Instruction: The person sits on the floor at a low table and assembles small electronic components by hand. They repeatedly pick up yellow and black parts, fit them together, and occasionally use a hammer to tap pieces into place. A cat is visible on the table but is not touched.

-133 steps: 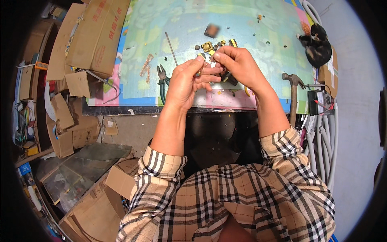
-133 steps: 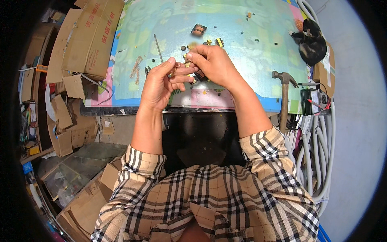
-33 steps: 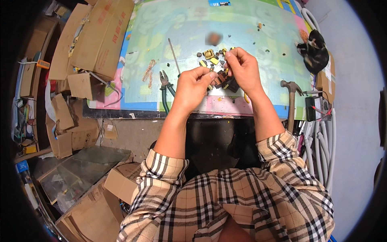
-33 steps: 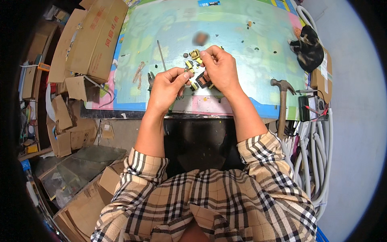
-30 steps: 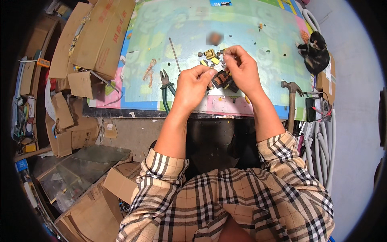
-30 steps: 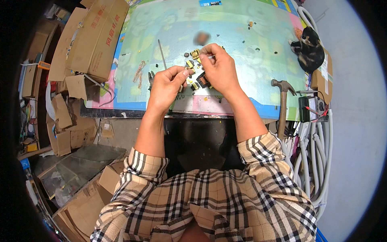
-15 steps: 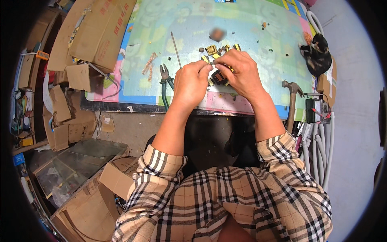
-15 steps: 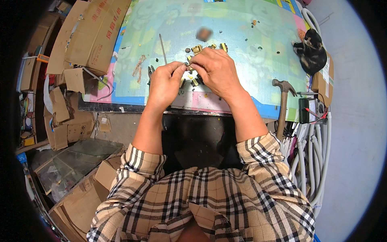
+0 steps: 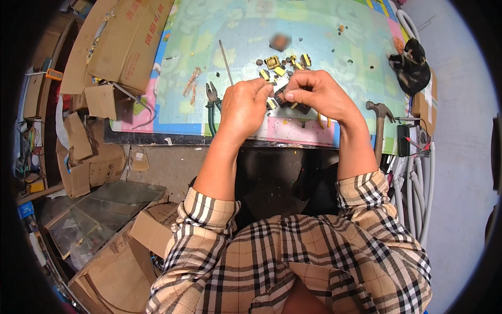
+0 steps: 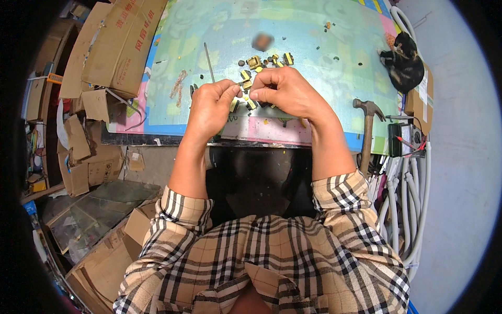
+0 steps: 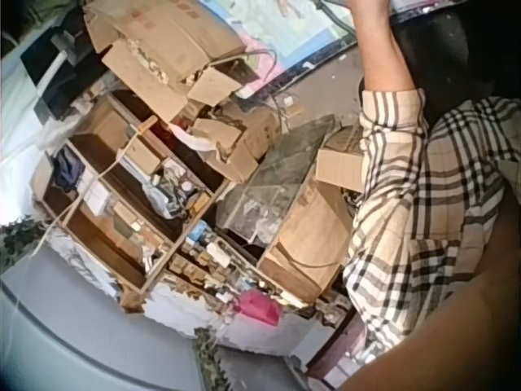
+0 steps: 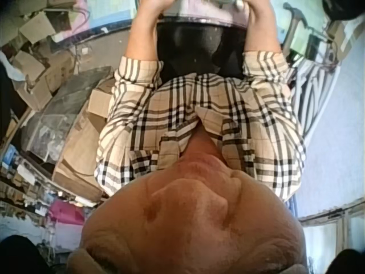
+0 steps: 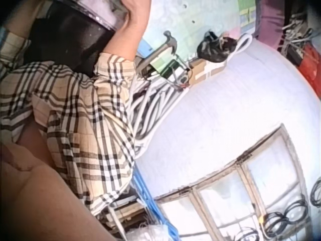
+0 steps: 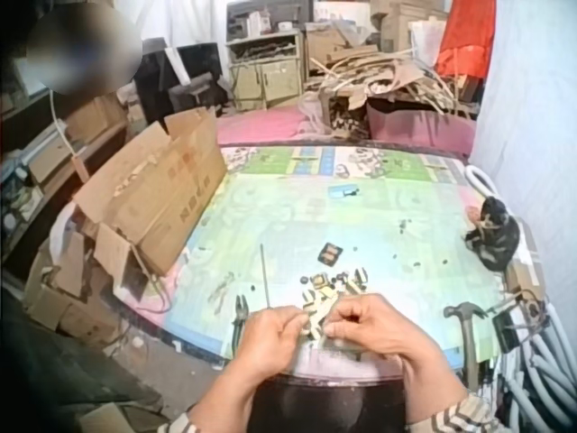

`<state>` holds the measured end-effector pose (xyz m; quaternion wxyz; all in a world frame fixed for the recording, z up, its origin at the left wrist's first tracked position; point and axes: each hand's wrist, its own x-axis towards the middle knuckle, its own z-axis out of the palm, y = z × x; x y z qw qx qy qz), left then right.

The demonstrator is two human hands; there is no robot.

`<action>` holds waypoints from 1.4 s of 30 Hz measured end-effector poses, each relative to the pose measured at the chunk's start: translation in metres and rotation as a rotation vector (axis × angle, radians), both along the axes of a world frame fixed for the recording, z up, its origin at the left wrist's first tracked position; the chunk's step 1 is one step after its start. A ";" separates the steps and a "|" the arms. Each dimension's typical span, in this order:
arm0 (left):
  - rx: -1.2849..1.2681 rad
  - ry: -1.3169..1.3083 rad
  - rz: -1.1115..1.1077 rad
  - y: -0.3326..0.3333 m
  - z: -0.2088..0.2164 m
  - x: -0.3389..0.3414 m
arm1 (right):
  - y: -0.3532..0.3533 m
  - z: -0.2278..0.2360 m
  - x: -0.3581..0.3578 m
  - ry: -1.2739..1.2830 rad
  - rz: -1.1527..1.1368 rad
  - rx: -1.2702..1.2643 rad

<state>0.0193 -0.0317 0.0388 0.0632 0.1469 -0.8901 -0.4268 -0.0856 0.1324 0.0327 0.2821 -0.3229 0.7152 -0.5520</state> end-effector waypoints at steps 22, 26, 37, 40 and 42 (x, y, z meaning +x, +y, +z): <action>0.085 0.207 -0.124 -0.008 0.000 0.000 | 0.030 0.000 -0.017 0.042 0.034 0.329; -0.195 0.209 -0.106 -0.007 -0.001 0.001 | 0.036 0.021 -0.012 -0.222 0.191 -0.137; 0.161 0.108 -0.189 -0.011 0.001 0.002 | 0.040 -0.017 -0.039 -0.016 -0.357 0.130; 0.216 0.081 -0.113 -0.014 0.000 0.003 | 0.041 -0.020 -0.038 0.097 -0.308 0.207; 0.218 0.048 -0.091 -0.016 -0.004 0.002 | 0.029 -0.022 -0.027 0.381 -0.421 0.249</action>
